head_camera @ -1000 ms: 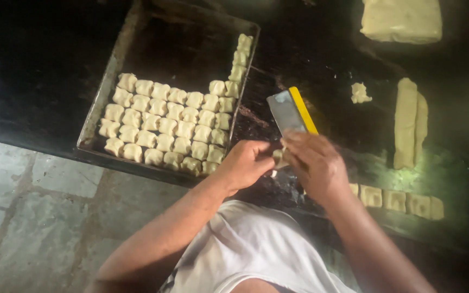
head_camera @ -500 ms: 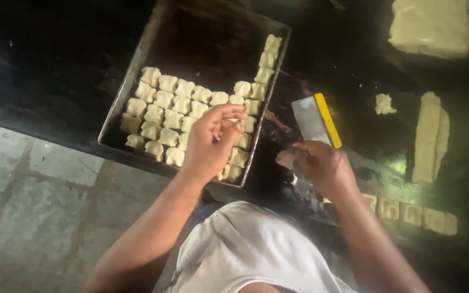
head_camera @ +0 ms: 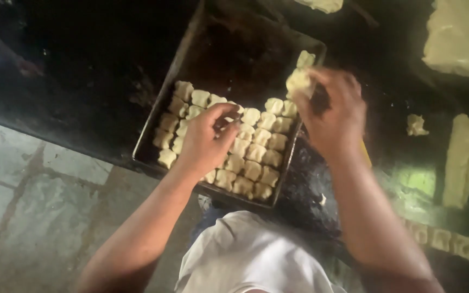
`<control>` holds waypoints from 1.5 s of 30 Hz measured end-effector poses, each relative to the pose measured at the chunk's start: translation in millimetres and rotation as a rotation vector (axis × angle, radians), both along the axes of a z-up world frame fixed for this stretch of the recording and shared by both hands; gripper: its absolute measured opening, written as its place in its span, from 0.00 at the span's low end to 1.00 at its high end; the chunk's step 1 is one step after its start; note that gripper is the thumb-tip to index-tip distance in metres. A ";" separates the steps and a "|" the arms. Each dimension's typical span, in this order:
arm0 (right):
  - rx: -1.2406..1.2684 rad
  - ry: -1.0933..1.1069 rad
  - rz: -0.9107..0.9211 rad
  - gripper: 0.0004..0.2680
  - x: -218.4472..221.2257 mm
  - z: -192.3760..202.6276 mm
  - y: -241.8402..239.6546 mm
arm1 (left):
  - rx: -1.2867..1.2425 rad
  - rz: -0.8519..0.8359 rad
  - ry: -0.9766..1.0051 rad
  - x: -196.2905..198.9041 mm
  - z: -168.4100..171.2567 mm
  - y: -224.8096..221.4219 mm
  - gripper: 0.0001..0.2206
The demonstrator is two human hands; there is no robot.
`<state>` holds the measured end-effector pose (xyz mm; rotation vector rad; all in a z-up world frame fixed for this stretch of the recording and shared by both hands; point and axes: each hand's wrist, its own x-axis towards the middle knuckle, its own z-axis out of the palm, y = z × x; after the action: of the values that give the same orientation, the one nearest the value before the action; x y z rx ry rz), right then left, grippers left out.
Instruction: The person cuts strips of dough into small pieces using a dough scraper, folds and shapes each piece by hand, and places the shaped dough pieces onto a metal tray, filling the tray row by row.
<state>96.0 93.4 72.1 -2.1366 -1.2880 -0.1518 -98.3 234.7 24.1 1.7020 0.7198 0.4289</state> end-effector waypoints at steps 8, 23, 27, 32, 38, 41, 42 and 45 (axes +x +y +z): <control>-0.090 -0.183 -0.019 0.08 11.7 -65.2 -5.6 | 0.596 -0.170 -0.073 67.8 -33.8 53.0 0.09; -0.131 0.192 -0.557 0.06 -47.2 -73.8 -215.5 | 0.605 -0.349 -0.153 180.4 -120.1 64.7 0.07; -0.132 0.158 -0.659 0.06 -35.5 -88.9 -264.7 | 0.707 -0.362 -0.198 182.0 -124.5 63.3 0.06; -0.172 0.179 -0.584 0.08 -11.2 -99.9 -312.7 | 0.710 -0.348 -0.122 181.2 -114.4 45.3 0.05; -0.377 -0.040 -0.310 0.09 6.4 -99.8 -300.7 | 0.779 -0.198 0.054 149.7 -48.2 -23.0 0.10; -0.368 0.089 -0.276 0.06 -2.1 -98.7 -298.8 | 0.550 -0.342 0.054 115.8 -1.2 -103.5 0.12; -0.333 0.226 -0.278 0.05 -4.4 -98.9 -301.1 | 0.294 -0.458 0.151 102.5 20.8 -136.7 0.12; -0.304 0.533 -0.187 0.06 -0.1 -61.8 -284.7 | 0.187 -0.613 -0.077 83.0 -12.3 -193.5 0.22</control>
<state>95.9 -191.3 10.3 -2.3271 -0.8366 0.5353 -15.3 41.2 11.9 1.9644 0.0801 0.1284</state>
